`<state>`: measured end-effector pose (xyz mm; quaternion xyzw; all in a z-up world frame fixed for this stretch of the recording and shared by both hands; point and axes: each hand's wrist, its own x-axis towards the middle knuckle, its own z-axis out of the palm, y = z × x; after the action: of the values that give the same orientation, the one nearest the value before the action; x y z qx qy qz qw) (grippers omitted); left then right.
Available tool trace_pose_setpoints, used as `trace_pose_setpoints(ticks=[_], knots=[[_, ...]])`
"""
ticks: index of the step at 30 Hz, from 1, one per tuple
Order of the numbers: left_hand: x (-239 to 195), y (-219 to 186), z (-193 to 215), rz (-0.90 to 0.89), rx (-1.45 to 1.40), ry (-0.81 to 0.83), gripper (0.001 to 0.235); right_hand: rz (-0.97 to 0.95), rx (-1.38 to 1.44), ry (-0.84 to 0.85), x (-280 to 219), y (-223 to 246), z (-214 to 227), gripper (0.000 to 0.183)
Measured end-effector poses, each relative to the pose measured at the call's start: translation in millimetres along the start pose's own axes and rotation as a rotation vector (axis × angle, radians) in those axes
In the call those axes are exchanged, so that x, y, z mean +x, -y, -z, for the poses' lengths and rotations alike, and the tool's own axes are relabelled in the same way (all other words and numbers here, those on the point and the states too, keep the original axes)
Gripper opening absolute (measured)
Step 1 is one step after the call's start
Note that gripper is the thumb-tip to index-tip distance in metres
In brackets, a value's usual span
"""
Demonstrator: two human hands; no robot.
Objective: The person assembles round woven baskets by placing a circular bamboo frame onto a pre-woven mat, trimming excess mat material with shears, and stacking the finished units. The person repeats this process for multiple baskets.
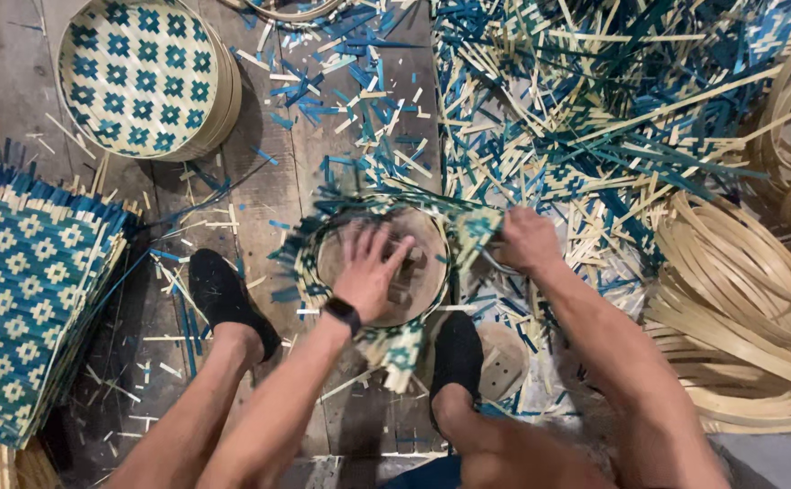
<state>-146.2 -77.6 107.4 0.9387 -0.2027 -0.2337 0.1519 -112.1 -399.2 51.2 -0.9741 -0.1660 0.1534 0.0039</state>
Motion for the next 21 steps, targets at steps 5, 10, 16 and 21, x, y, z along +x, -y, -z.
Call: trace_pose_setpoints(ticks=[5, 10, 16, 21], knots=[[25.6, -48.5, -45.1, 0.760, -0.274, -0.559, 0.114, -0.074, 0.016, -0.172, -7.2, 7.7, 7.1, 0.049], [45.3, -56.0, -72.6, 0.764, -0.170, -0.537, 0.103, -0.086, 0.079, -0.120, 9.7, 30.9, -9.9, 0.045], [32.2, -46.4, -66.2, 0.539, -0.262, -0.522, 0.109, -0.366, 0.558, 0.458, 9.4, 1.4, -24.2, 0.040], [26.3, -44.3, -53.8, 0.488, -0.141, -0.355, 0.111, -0.021, -0.012, -0.388, 22.8, 13.9, -20.6, 0.045]])
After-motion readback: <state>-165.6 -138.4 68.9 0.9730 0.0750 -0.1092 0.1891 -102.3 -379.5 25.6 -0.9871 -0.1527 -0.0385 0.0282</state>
